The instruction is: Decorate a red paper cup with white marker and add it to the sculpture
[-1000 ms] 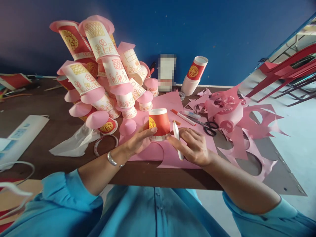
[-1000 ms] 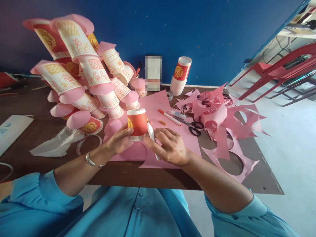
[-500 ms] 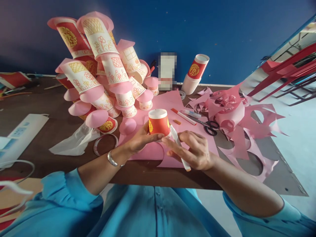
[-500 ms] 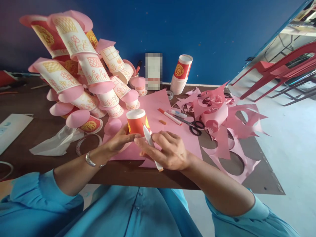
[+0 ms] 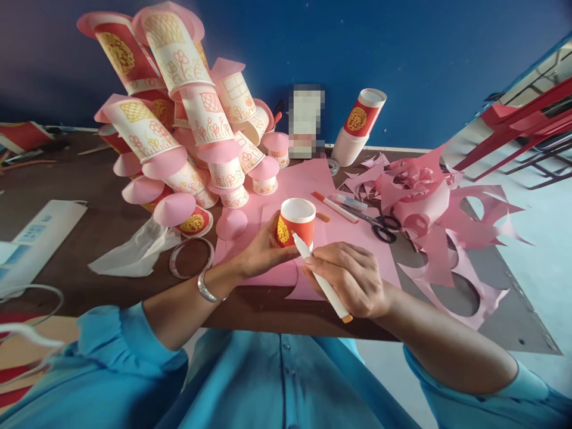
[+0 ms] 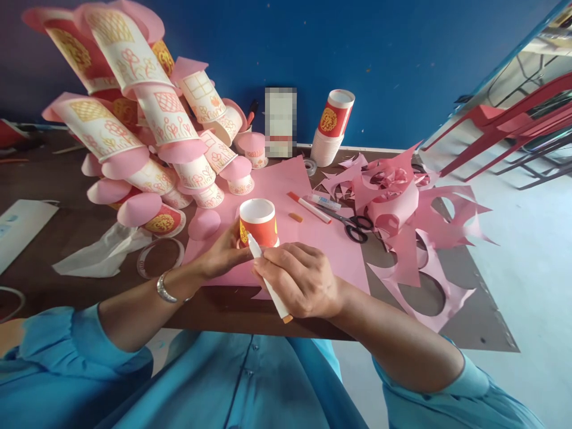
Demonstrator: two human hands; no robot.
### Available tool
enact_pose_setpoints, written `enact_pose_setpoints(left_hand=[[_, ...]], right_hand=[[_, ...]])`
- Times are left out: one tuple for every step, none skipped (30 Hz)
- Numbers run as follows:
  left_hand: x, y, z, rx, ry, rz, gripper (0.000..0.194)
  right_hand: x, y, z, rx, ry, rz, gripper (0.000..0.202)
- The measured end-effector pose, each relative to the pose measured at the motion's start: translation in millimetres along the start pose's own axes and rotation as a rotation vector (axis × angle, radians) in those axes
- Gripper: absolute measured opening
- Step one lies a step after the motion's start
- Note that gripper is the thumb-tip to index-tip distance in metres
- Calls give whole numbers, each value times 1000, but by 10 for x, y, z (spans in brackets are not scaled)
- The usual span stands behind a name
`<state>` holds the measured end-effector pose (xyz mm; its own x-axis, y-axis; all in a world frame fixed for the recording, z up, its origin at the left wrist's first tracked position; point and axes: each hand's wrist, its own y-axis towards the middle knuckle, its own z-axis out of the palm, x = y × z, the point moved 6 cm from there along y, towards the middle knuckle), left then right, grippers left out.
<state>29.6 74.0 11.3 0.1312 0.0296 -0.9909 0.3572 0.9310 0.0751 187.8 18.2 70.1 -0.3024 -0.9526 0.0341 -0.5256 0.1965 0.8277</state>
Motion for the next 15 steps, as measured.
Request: enact_pose_setpoints(left_hand=[[2, 0, 2, -3, -6, 2, 62], [10, -2, -2, -10, -13, 3, 63], [22, -5, -11, -19, -17, -1, 65], [36, -8, -21, -28, -18, -5, 67], [51, -12, -29, -34, -15, -10, 68], [63, -14, -35, -35, -11, -13, 70], [70, -15, -38, -35, -6, -13, 70], [72, -15, -38, -33, -3, -12, 71], [67, -13, -34, -29, -1, -4, 70], [56, -9, -25, -20, 0, 9, 69], [40, -6, -12, -7, 0, 25, 66], [24, -2, 4, 12, 0, 43, 63], [9, 0, 18, 29, -1, 58, 60], [0, 1, 28, 43, -3, 70, 59], [-2, 0, 28, 48, -2, 75, 60]], right_hand=[[5, 0, 6, 8, -3, -3, 24], [8, 1, 11, 16, -6, -5, 24], [9, 5, 15, 24, -8, -6, 24], [9, 8, 19, 33, -12, -8, 23], [9, 13, 22, 41, -20, -9, 23], [7, 18, 24, 47, -30, -10, 22], [6, 23, 26, 51, -40, -11, 21], [6, 28, 26, 53, -49, -12, 20], [7, 33, 26, 53, -55, -14, 18], [9, 38, 26, 53, -58, -16, 17], [12, 42, 26, 53, -58, -18, 16], [15, 46, 27, 55, -58, -19, 15], [17, 47, 26, 57, -57, -19, 15], [18, 47, 24, 56, -56, -18, 15], [19, 45, 21, 55, -55, -18, 15]])
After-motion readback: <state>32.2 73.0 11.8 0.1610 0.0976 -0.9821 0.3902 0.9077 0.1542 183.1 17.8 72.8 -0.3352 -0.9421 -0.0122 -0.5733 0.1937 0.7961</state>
